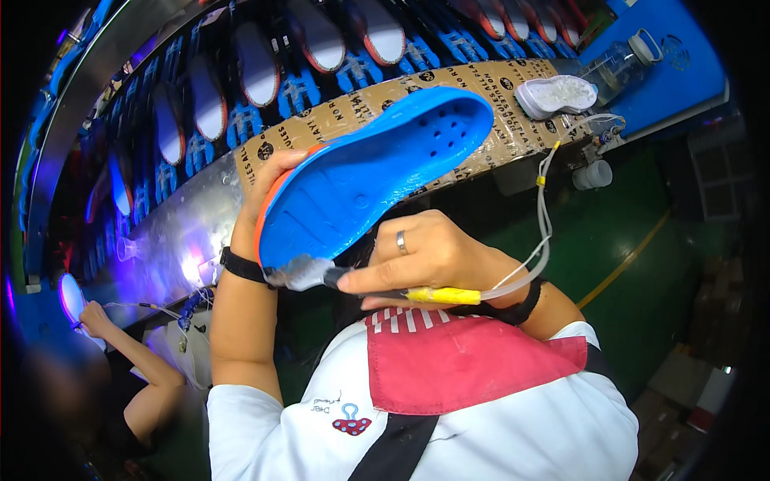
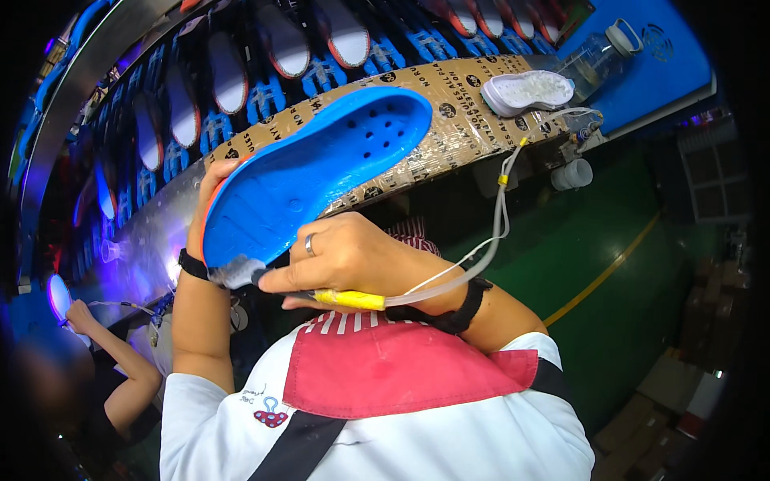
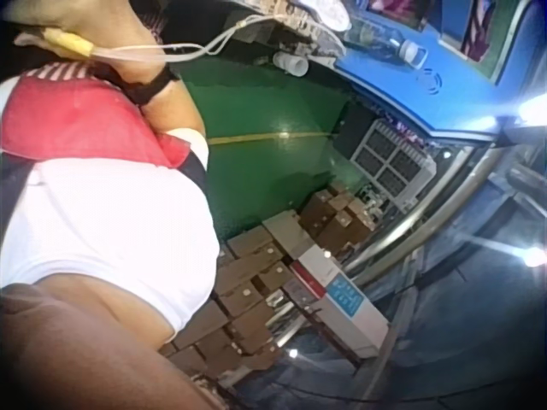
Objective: The recorder applies a liquid bonding agent to the bottoms of blue clogs using a pressurized brush applicator.
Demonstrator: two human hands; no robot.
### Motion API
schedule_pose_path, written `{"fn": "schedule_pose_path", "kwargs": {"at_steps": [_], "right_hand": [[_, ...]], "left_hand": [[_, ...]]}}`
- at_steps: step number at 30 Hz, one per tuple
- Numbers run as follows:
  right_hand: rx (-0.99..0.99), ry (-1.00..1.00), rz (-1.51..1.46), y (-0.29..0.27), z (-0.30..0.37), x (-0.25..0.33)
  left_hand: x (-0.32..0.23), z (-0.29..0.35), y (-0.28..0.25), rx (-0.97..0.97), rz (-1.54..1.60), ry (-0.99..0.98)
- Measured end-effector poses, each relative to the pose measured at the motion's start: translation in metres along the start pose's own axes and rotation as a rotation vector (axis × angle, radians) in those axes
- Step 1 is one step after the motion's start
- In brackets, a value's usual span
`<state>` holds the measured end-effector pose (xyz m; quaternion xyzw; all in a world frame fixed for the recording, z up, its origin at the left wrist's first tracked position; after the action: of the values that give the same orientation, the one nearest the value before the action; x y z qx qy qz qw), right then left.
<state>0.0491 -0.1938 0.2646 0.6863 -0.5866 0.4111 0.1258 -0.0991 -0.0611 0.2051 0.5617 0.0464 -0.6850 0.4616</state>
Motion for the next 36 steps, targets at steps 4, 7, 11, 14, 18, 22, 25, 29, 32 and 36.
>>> {"fn": "schedule_pose_path", "kwargs": {"at_steps": [4, 7, 11, 14, 18, 22, 25, 29, 32, 36], "right_hand": [[0.01, 0.013, 0.11, 0.006, 0.001, -0.005], [0.187, 0.075, 0.091, 0.009, 0.007, -0.005], [-0.022, 0.02, 0.068, 0.001, 0.008, -0.001], [0.011, 0.035, 0.195, 0.002, 0.009, -0.005], [0.122, 0.1, 0.145, 0.005, 0.017, -0.002], [0.019, 0.038, 0.118, -0.007, 0.019, 0.001], [-0.016, 0.03, 0.171, -0.005, 0.021, -0.003], [-0.005, 0.01, 0.09, -0.004, 0.021, 0.0], [-0.153, -0.056, 0.145, -0.002, 0.012, 0.004], [-0.102, -0.104, 0.198, 0.014, 0.01, -0.002]], "left_hand": [[-0.007, 0.009, 0.016, -0.209, 0.051, -0.076], [0.0, 0.01, 0.003, -0.14, 0.028, -0.157], [-0.012, 0.015, 0.025, -0.121, -0.053, -0.089], [-0.011, 0.015, 0.019, -0.158, -0.038, -0.088], [-0.01, 0.015, -0.001, -0.108, -0.014, -0.172], [-0.012, 0.022, 0.008, -0.165, 0.026, -0.16], [-0.016, 0.023, 0.008, -0.162, 0.012, -0.105], [-0.015, 0.024, 0.015, -0.151, 0.019, -0.084], [-0.006, 0.019, 0.015, -0.232, -0.11, 0.016], [-0.016, 0.004, 0.019, -0.176, -0.367, 0.167]]}}
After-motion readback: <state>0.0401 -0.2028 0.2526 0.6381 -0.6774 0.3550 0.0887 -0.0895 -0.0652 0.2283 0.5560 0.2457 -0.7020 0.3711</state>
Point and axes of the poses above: each hand's wrist, its own z-axis away from the middle knuckle, its own y-axis out of the palm, x = y × z, the point moved 4 cm from there along -z, towards the middle knuckle, and after that the axes turned 14 degrees about -z, right-handed, at the moved point
